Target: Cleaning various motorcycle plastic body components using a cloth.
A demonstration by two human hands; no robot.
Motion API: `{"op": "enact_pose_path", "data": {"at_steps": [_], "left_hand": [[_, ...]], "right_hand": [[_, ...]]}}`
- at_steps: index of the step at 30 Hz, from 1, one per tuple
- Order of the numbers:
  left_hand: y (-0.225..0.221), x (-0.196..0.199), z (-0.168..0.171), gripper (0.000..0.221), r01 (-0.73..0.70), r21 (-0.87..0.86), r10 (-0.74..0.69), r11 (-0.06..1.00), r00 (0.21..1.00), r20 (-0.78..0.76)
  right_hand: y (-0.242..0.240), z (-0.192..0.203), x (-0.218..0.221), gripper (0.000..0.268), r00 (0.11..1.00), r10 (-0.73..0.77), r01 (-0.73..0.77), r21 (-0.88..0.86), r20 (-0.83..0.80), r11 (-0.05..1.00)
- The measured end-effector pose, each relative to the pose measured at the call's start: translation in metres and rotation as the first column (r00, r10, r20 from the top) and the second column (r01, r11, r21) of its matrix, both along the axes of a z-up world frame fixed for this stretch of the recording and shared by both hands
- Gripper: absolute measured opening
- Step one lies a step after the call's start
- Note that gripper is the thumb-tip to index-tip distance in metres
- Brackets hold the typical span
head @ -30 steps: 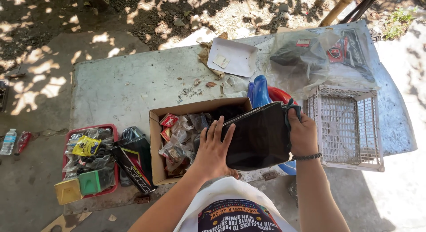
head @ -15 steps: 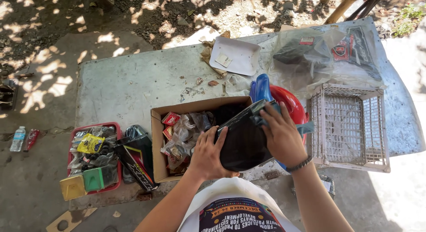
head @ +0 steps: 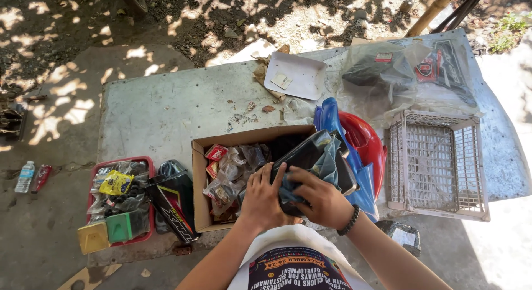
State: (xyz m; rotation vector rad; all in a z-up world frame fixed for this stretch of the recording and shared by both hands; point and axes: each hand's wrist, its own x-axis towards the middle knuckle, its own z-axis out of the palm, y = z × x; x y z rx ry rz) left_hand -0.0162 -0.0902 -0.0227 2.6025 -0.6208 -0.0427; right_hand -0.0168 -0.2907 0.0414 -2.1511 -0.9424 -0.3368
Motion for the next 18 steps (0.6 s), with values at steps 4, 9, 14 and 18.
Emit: {"op": "enact_pose_path", "data": {"at_steps": [4,9,14,18], "left_hand": [[0.004,0.004,0.001,0.141,-0.056,0.001,0.056,0.998,0.998,0.020],[0.008,0.003,0.005,0.138,-0.135,-0.066,0.135,0.989,0.991,-0.003],[0.010,-0.002,0.007,0.141,-0.172,-0.052,0.172,0.984,0.985,-0.008],[0.010,-0.006,0.008,0.143,-0.175,-0.012,0.175,0.984,0.984,0.019]], "right_hand": [[-0.005,-0.001,0.009,0.013,0.995,-0.018,0.035,-0.172,0.099,0.985],[-0.004,0.011,0.009,0.029,0.981,-0.171,0.193,-0.361,0.090,0.912],[0.001,0.002,0.016,0.029,0.986,-0.156,0.169,-0.387,0.066,0.906],[0.010,-0.003,0.023,0.028,0.980,-0.163,0.194,-0.374,0.112,0.907]]}}
